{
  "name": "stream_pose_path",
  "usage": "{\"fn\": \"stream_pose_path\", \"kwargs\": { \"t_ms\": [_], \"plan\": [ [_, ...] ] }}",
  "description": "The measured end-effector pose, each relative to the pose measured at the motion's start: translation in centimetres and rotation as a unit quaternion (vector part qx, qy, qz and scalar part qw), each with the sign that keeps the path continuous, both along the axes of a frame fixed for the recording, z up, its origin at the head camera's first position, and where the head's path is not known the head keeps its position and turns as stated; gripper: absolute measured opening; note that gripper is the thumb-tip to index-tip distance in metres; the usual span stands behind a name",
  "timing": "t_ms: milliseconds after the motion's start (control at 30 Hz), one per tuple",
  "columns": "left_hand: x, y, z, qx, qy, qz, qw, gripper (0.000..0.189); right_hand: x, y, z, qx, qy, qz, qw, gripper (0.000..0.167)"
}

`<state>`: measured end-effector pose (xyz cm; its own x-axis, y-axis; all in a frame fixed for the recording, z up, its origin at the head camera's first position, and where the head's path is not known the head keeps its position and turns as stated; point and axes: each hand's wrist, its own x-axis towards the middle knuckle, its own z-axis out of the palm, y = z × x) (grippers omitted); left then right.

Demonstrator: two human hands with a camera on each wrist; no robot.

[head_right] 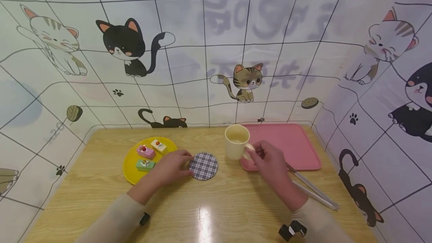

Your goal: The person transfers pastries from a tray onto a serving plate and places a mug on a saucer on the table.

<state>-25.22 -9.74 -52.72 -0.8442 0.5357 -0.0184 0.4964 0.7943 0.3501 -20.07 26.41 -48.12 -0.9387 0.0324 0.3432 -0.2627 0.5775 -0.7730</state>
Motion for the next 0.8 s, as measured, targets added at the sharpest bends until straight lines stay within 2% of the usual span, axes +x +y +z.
{"fn": "stream_pose_path", "kwargs": {
  "t_ms": [467,600,800],
  "plan": [
    [-0.4,0.3,-0.2,-0.013,-0.008,-0.001,0.9999,0.057,-0.1,-2.0,-0.6,0.010,-0.006,0.019,0.9997,0.012],
    [-0.4,0.4,-0.3,-0.012,-0.007,-0.003,0.9999,0.057,-0.3,-2.4,-0.9,0.025,0.006,0.019,0.9995,0.013],
    [-0.3,0.5,0.0,-0.006,-0.021,0.008,0.9997,0.057,-0.1,-3.2,-1.4,0.017,0.004,0.039,0.9991,0.010]
  ]
}}
